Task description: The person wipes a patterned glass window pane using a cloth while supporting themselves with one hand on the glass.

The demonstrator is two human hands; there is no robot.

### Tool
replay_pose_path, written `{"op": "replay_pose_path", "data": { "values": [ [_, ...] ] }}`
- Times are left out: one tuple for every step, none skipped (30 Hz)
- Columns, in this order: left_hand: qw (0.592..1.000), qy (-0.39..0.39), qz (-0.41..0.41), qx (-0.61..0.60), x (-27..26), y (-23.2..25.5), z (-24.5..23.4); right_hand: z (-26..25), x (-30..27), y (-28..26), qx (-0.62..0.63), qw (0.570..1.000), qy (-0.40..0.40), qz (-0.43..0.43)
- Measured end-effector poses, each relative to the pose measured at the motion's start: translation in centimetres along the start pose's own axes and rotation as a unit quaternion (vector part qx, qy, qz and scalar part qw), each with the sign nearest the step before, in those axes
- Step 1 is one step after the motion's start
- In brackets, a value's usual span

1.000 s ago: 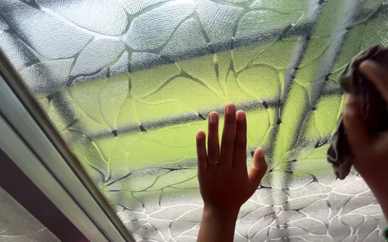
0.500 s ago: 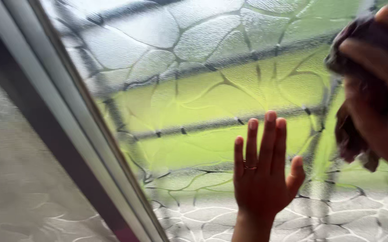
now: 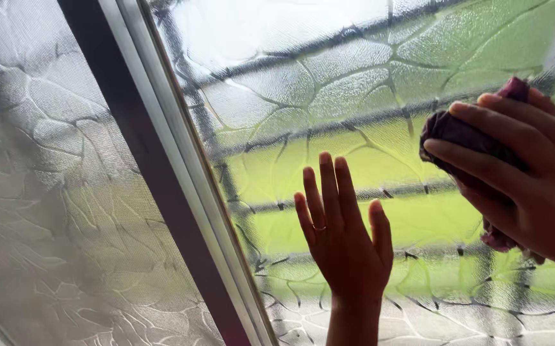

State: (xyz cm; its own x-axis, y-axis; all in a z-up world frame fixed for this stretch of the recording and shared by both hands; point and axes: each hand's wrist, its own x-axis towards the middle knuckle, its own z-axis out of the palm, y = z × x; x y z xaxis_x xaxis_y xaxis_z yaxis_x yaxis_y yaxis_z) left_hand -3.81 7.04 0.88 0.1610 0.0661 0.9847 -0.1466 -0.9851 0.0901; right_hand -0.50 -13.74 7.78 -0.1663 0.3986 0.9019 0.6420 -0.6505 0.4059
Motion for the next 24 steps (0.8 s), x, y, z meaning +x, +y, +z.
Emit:
{"op": "replay_pose_path", "data": {
  "values": [
    [1.0, 0.001, 0.009, 0.001, 0.3, 0.1, -0.2, 0.1, -0.4, -0.2, 0.012, 1.0, -0.007, -0.019],
    [1.0, 0.002, 0.017, 0.001, 0.5, 0.2, -0.3, 0.3, -0.7, -0.4, 0.023, 0.999, -0.013, -0.038],
    [1.0, 0.0, 0.027, 0.003, 0.6, 0.2, -0.4, 0.5, -1.0, -0.6, 0.035, 0.998, -0.02, -0.055],
    [0.999, 0.005, 0.032, 0.004, 0.9, 0.0, -0.4, 1.0, -1.0, -0.6, 0.052, 0.994, -0.028, -0.09],
    [0.999, 0.005, 0.035, 0.004, 0.7, 0.0, -0.4, 1.2, -1.2, -0.7, 0.07, 0.989, -0.041, -0.123],
    [0.999, 0.005, 0.037, 0.003, 0.5, 0.0, -0.3, 1.3, -1.4, -0.9, 0.088, 0.982, -0.054, -0.157],
    [0.999, 0.003, 0.038, 0.005, 0.4, 0.0, -0.2, 1.2, -1.3, -0.5, 0.082, 0.979, -0.059, -0.176],
    [0.999, 0.002, 0.04, 0.007, 0.3, -0.2, -0.1, 1.0, -0.6, 0.4, 0.077, 0.976, -0.065, -0.195],
    [0.999, 0.002, 0.042, 0.01, 0.3, -0.3, 0.0, 0.9, 0.6, 1.4, 0.071, 0.972, -0.068, -0.214],
    [0.999, 0.001, 0.042, 0.015, 0.3, -0.2, 0.1, 0.4, 2.1, 2.7, 0.05, 0.977, -0.05, -0.201],
    [0.999, 0.001, 0.042, 0.021, 0.3, -0.2, 0.1, -0.2, 3.5, 3.6, 0.028, 0.981, -0.031, -0.188],
    [0.999, 0.0, 0.042, 0.026, 0.3, -0.2, 0.2, -0.5, 4.5, 3.5, 0.027, 0.986, -0.026, -0.162],
    [0.999, 0.0, 0.042, 0.021, 0.3, -0.3, 0.2, -0.7, 5.4, 3.4, 0.025, 0.99, -0.021, -0.137],
    [0.999, -0.001, 0.042, 0.016, 0.4, -0.4, 0.2, -0.8, 6.2, 3.3, 0.023, 0.993, -0.016, -0.111],
    [0.999, -0.001, 0.042, 0.01, 0.4, -0.4, 0.2, -0.8, 6.9, 3.2, 0.021, 0.996, -0.011, -0.087],
    [0.999, 0.001, 0.041, 0.014, 0.3, -0.3, 0.3, -0.9, 7.3, 3.1, 0.018, 0.998, -0.007, -0.062],
    [0.999, 0.004, 0.041, 0.018, 0.4, -0.3, 0.3, -0.9, 7.4, 3.1, 0.015, 0.999, -0.001, -0.037],
    [0.999, 0.007, 0.041, 0.021, 0.4, -0.4, 0.3, -0.4, 7.0, 2.4, 0.018, 0.996, -0.003, -0.085],
    [0.999, 0.007, 0.042, 0.019, 0.4, -0.4, 0.3, 0.6, 6.3, 1.2, 0.023, 0.991, -0.006, -0.133],
    [0.999, 0.007, 0.042, 0.017, 0.3, -0.4, 0.3, 1.2, 5.7, 0.6, 0.028, 0.983, -0.01, -0.18],
    [0.999, 0.008, 0.043, 0.016, 0.3, -0.6, 0.2, 1.2, 5.5, 0.8, 0.023, 0.979, -0.015, -0.203],
    [0.999, 0.002, 0.044, 0.017, 0.1, -0.6, 0.1, 1.0, 5.5, 1.3, 0.018, 0.974, -0.021, -0.226],
    [0.999, 0.0, 0.046, 0.019, 0.2, -0.6, 0.1, 1.0, 5.8, 1.8, 0.011, 0.968, -0.023, -0.25],
    [0.999, -0.002, 0.048, 0.021, 0.3, -0.7, 0.0, 0.6, 6.6, 2.7, -0.004, 0.975, -0.013, -0.223]
  ]
}}
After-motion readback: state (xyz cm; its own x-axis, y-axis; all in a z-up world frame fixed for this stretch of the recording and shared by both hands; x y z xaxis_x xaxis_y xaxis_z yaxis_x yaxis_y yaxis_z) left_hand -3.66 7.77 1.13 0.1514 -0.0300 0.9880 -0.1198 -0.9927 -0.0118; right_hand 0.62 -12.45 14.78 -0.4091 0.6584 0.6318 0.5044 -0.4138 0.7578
